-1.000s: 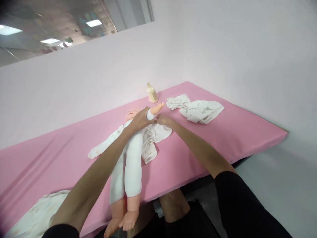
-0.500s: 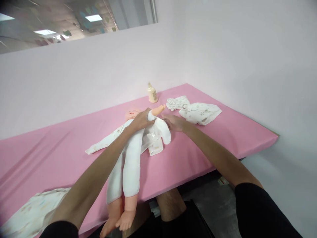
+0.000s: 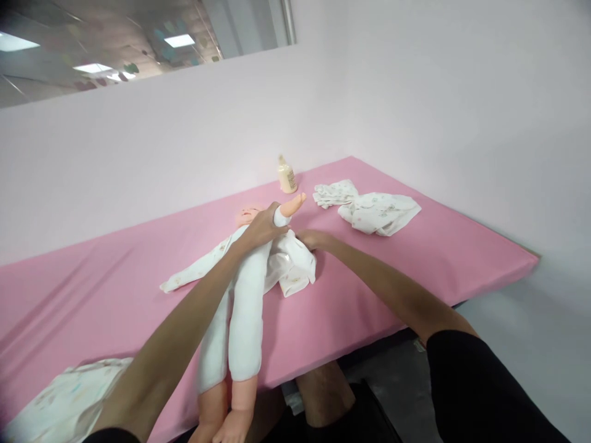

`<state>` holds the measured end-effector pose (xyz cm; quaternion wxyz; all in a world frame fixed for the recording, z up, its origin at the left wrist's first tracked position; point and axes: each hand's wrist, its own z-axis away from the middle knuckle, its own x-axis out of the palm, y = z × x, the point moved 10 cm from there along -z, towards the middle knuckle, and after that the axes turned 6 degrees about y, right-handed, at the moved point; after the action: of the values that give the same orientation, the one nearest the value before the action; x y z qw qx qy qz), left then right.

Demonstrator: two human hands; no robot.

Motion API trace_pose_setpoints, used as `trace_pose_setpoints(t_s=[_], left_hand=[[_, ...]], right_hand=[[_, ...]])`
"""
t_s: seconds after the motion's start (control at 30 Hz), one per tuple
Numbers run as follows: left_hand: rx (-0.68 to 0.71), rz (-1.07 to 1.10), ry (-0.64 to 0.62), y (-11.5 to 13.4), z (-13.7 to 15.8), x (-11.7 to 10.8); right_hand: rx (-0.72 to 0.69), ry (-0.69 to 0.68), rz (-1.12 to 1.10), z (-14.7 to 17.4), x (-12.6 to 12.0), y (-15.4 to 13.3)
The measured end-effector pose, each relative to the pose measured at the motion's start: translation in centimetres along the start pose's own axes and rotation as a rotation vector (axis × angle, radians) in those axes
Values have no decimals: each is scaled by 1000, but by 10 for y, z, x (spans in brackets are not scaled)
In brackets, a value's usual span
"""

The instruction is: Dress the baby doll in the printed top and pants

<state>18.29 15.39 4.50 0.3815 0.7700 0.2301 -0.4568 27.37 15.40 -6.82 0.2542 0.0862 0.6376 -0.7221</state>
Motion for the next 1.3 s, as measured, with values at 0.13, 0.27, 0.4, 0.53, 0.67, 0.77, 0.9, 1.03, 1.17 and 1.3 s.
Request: trace_pose_setpoints(t_s=[0.13, 0.27, 0.4, 0.53, 0.67, 0.77, 0.9, 1.03, 1.17, 1.3], left_hand=[[17, 55, 27, 0, 0, -4], [22, 57, 37, -1, 0, -5], [15, 65, 35, -1, 1, -6], [-5, 94, 37, -3, 3, -8], [-3, 105, 24, -4, 5, -7], [1, 119, 34, -4, 7, -9], [6, 124, 33, -5, 9, -9], [19, 151, 23, -7, 9, -6], [29, 138, 27, -10, 7, -2], [29, 124, 25, -12, 6, 2]], right_hand=[[-66, 23, 79, 1, -28, -16], [-11, -63, -14, -1, -18, -13], [71, -114, -121, -9, 25, -5], [122, -96, -243, -12, 47, -7], [127, -149, -269, -7, 49, -14], [127, -181, -285, 0, 38, -13], [28, -187, -277, 6, 1, -16], [-63, 1, 99, -5, -57, -10], [-147, 493, 616, -18, -117, -18], [-176, 766, 838, -12, -127, -22]])
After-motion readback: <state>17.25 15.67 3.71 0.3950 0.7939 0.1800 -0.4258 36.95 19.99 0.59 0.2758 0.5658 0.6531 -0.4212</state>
